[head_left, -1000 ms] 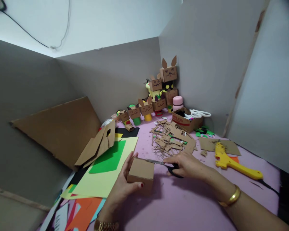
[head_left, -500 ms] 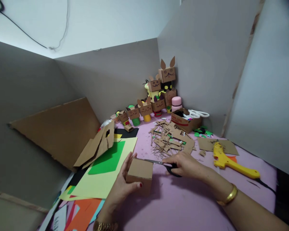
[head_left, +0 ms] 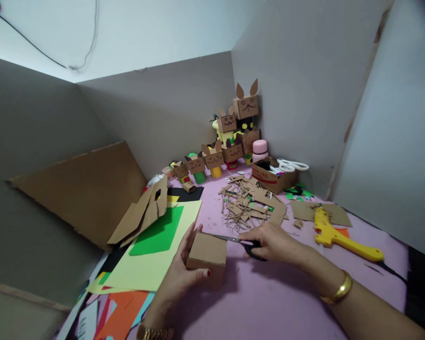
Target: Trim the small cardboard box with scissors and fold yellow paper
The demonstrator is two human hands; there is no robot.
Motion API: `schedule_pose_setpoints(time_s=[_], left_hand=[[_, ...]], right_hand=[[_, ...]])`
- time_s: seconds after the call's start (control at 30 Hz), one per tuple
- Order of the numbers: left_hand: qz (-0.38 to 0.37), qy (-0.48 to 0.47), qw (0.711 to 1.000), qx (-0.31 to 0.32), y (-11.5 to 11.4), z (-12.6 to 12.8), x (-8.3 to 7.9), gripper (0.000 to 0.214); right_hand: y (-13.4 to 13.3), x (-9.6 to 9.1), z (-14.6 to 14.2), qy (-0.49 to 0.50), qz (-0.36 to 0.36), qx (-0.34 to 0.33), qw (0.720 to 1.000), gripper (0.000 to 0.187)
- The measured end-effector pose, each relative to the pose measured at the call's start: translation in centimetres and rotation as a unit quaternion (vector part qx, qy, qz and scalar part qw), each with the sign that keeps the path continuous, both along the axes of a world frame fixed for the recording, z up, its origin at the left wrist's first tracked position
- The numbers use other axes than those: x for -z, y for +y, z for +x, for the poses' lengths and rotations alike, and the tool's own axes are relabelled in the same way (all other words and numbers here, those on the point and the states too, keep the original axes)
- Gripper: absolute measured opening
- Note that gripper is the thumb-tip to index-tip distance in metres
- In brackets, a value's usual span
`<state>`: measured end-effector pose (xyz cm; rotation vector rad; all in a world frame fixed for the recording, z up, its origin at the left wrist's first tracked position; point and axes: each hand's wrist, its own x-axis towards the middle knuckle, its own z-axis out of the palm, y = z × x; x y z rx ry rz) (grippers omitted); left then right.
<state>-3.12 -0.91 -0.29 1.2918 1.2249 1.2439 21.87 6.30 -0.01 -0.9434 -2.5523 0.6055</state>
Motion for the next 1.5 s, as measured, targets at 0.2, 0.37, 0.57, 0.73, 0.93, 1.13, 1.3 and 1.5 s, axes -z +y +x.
schedule_pose_setpoints(time_s=[0.2,0.37,0.57,0.73,0.93,1.13,1.3,1.5], left_hand=[[0.013,0.007,0.999,0.038,0.2,-0.2,0.3,0.101],[0.012,0.007,0.999,0.044,0.1,-0.1,0.3,0.101],[0.0,0.013,0.999,0.051,0.1,0.0,0.4,0.104],[0.005,0.022,0.998,0.055,0.2,0.0,0.5,0.103],[0.0,0.018,0.999,0.027,0.2,-0.2,0.5,0.104],[0.001,0.021,1.0,0.021,0.2,-0.3,0.4,0.103],[-0.002,0.029,0.999,0.026,0.2,-0.4,0.5,0.103],[0.011,0.02,0.999,0.038,0.3,-0.3,0.6,0.1]], right_hand=[[-0.4,0.9,-0.7,0.006,0.034,0.027,0.999,0.038],[-0.5,0.7,-0.6,0.012,0.037,0.043,0.998,0.041],[-0.1,0.9,-0.3,0.012,0.021,0.04,0.999,0.038],[-0.1,0.8,-0.5,0.018,-0.003,0.018,1.0,0.031],[-0.2,0.1,0.0,0.02,-0.011,0.047,0.999,0.032],[0.0,-0.1,0.3,0.011,-0.015,0.037,0.999,0.028],[-0.1,-0.2,0.2,0.02,-0.014,0.024,0.999,0.022],[-0.2,-0.4,0.2,0.015,-0.017,0.013,1.0,0.007]])
